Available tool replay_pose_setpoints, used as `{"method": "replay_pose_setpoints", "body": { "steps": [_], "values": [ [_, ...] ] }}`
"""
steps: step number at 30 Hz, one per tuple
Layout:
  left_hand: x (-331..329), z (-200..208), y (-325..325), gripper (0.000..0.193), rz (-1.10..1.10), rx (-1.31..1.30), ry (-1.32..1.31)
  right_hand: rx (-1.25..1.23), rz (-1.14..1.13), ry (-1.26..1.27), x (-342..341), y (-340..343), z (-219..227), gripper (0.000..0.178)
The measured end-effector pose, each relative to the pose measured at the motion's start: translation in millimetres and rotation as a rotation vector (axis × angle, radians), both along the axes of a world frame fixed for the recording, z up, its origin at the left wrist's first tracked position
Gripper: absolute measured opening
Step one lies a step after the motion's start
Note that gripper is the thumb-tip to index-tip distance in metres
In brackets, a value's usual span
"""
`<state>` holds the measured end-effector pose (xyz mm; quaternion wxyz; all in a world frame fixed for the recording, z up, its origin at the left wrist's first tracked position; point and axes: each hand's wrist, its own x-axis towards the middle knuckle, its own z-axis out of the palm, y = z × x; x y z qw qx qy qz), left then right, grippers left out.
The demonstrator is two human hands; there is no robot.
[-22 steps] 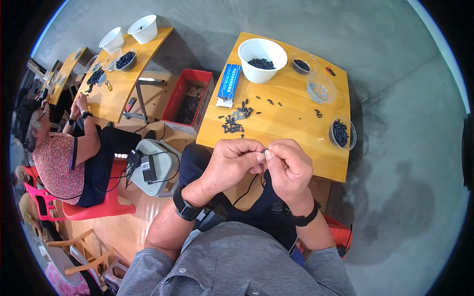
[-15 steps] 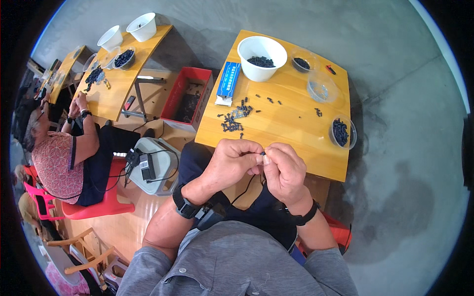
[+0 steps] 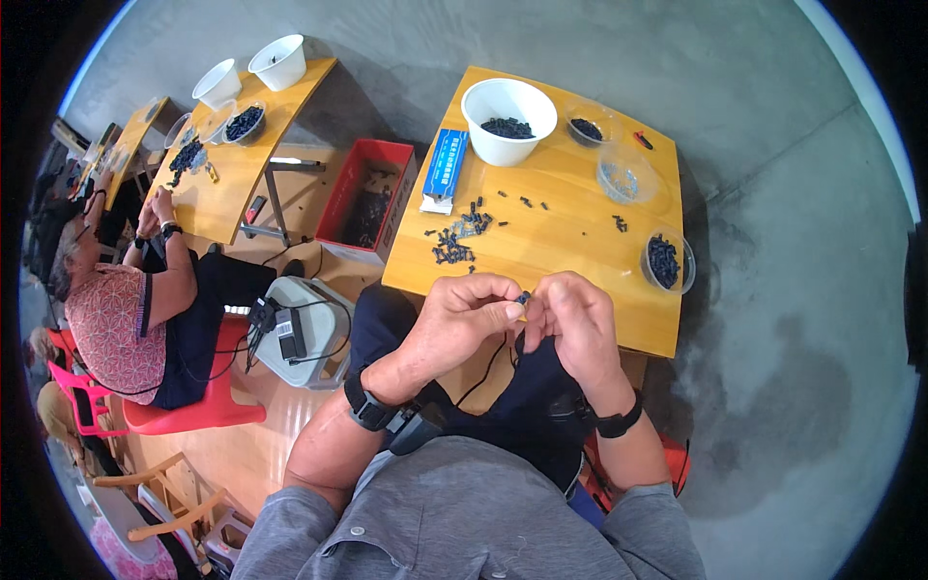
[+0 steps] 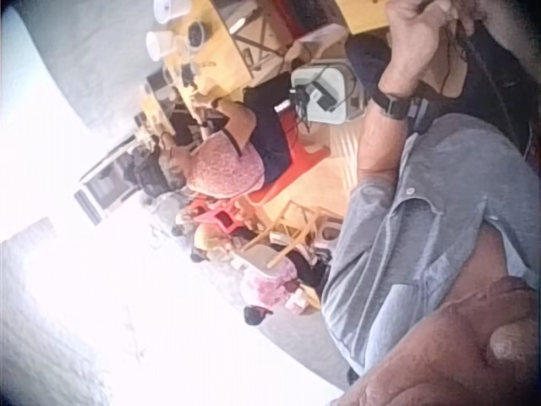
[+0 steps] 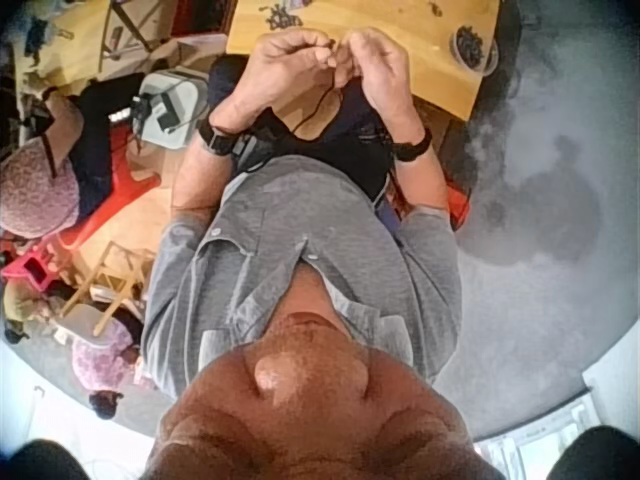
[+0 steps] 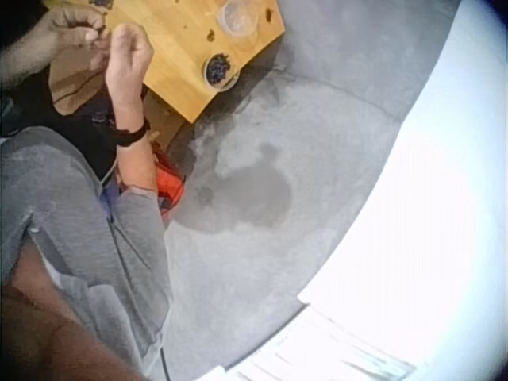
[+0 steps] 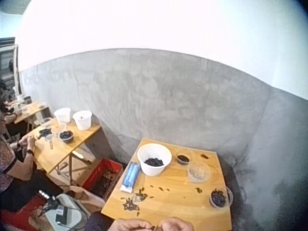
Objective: Assembling small black and yellow plastic components at a work table in a factory setting.
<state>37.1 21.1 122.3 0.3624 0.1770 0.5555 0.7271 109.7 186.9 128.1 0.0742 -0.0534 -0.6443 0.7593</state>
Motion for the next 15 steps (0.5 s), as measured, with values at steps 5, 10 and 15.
{"method": "replay_pose_setpoints", "body": {
  "steps": [5,10,15],
  "values": [
    [3,-12,4,0.010,0.072,0.158,0.138,-0.332,0.270,-0.295,-2,6,-3,0.064],
    [3,-5,6,0.009,0.031,0.182,0.105,-0.476,0.456,-0.353,-5,9,-10,0.066],
    [2,-6,4,0.009,-0.002,0.211,0.010,-0.626,0.552,-0.410,-8,5,-16,0.064]
  ]
}}
